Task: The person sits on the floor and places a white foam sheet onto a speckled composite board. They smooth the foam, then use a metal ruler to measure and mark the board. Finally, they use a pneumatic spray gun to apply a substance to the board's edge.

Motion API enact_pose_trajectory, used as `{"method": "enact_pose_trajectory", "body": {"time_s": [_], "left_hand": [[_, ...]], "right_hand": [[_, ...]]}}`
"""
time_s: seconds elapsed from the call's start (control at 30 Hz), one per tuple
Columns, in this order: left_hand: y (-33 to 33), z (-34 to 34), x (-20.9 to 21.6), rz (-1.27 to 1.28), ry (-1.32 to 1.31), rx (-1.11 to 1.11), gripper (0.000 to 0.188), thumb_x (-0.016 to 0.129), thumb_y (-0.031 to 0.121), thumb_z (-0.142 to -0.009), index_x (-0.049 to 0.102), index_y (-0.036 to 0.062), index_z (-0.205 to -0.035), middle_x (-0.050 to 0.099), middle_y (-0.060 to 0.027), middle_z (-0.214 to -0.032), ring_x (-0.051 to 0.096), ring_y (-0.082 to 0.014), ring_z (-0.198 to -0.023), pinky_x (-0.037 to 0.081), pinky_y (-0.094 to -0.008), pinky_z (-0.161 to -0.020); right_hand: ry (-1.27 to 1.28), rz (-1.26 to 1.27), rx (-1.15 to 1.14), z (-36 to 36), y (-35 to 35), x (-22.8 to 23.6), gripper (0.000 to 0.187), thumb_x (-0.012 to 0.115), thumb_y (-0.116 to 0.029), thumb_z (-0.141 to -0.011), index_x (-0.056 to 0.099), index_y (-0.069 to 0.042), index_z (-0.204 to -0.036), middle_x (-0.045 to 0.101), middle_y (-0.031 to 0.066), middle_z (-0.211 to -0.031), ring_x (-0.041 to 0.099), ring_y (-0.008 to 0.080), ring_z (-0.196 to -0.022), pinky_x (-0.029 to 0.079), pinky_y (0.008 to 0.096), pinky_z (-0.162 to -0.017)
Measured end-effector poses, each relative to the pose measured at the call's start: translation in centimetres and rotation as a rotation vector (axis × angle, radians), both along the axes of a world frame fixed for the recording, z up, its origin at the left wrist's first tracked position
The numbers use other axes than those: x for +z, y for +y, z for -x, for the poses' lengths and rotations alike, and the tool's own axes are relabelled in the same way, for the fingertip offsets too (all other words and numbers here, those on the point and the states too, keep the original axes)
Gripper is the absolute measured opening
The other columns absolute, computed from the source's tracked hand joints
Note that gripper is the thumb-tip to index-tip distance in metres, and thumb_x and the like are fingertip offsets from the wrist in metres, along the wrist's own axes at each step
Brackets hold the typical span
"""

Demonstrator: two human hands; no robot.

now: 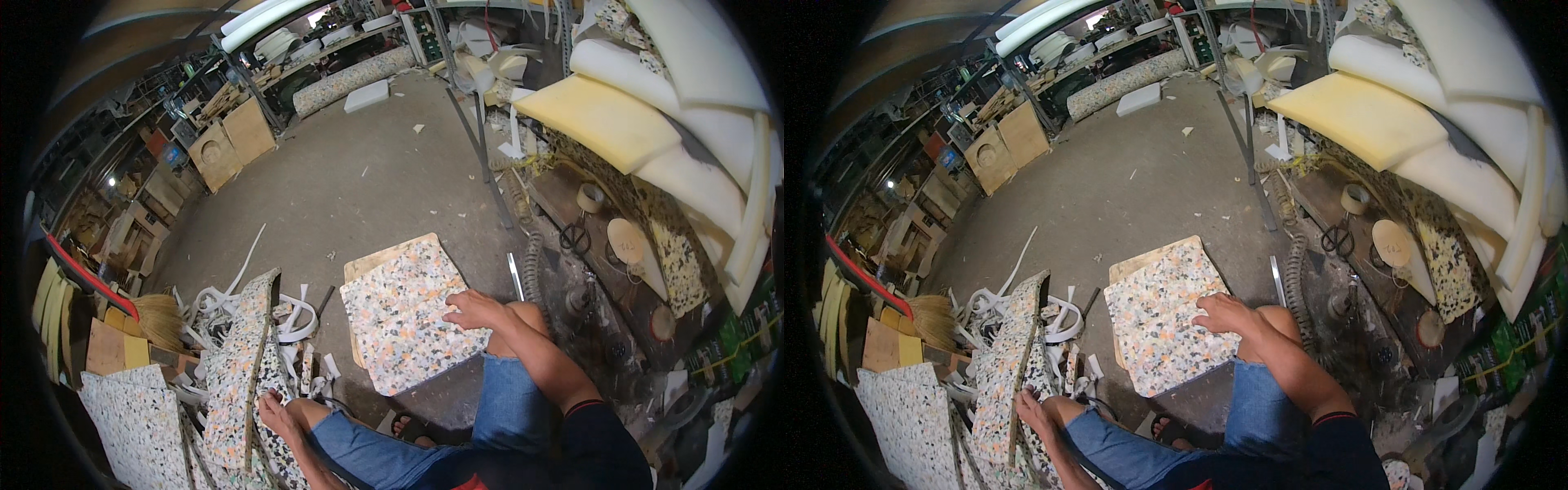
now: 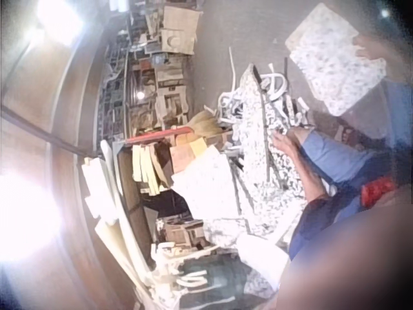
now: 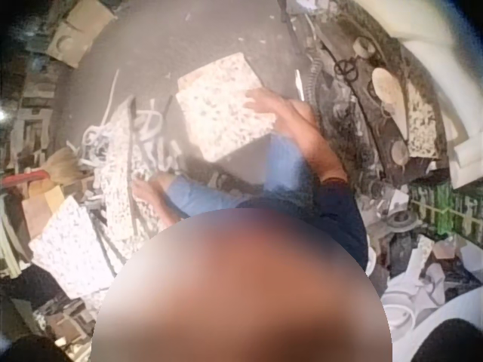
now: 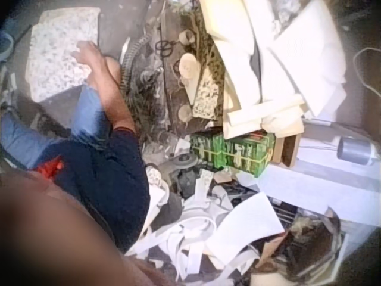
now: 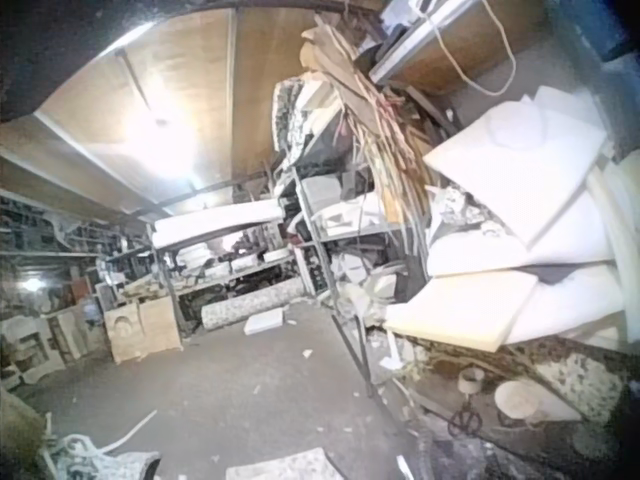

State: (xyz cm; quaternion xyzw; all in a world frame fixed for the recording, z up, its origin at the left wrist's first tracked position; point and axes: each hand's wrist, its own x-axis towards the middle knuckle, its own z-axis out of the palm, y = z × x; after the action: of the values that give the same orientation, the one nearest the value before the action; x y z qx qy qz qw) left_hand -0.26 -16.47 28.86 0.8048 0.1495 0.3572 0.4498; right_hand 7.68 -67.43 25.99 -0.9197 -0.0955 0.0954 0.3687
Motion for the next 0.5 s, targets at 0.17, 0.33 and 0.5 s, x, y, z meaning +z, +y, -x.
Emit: {"method": "enact_pose_trajectory", "body": {"time_s": [0.17,0.33,0.5], "left_hand": [[-0.33,-0.11,-0.01,0.006,0.033,0.072,0.047,0.054,0.03,-0.108,0.06,-0.0038,-0.075,0.056,-0.0037,-0.067,0.05,-0.0128,-0.063,0.044,-0.0309,-0.063],[-0.79,-0.03,0.27,0.134,0.023,0.052,0.054,0.061,0.033,-0.105,0.049,0.0009,-0.063,0.045,0.0006,-0.06,0.036,-0.0096,-0.058,0.035,-0.0294,-0.055],[-0.66,-0.04,0.35,0.053,0.018,-0.022,0.055,0.062,0.035,-0.104,0.041,0.004,-0.064,0.044,0.0003,-0.062,0.034,-0.0103,-0.061,0.03,-0.0311,-0.056]], "right_hand": [[-0.022,-0.002,-0.002,0.32,-0.16,0.4,0.044,0.068,-0.038,-0.09,0.068,0.002,-0.11,0.069,0.0296,-0.11,0.066,0.0464,-0.109,0.051,0.053,-0.093],[-0.023,0.009,-0.003,0.43,-0.21,0.67,0.044,0.068,-0.038,-0.09,0.068,0.001,-0.11,0.069,0.0295,-0.11,0.066,0.0464,-0.108,0.051,0.0535,-0.093],[-0.022,0.008,-0.015,0.53,-0.16,0.57,0.043,0.069,-0.038,-0.09,0.068,0.002,-0.108,0.069,0.0298,-0.108,0.066,0.0471,-0.106,0.052,0.0535,-0.091]]}}
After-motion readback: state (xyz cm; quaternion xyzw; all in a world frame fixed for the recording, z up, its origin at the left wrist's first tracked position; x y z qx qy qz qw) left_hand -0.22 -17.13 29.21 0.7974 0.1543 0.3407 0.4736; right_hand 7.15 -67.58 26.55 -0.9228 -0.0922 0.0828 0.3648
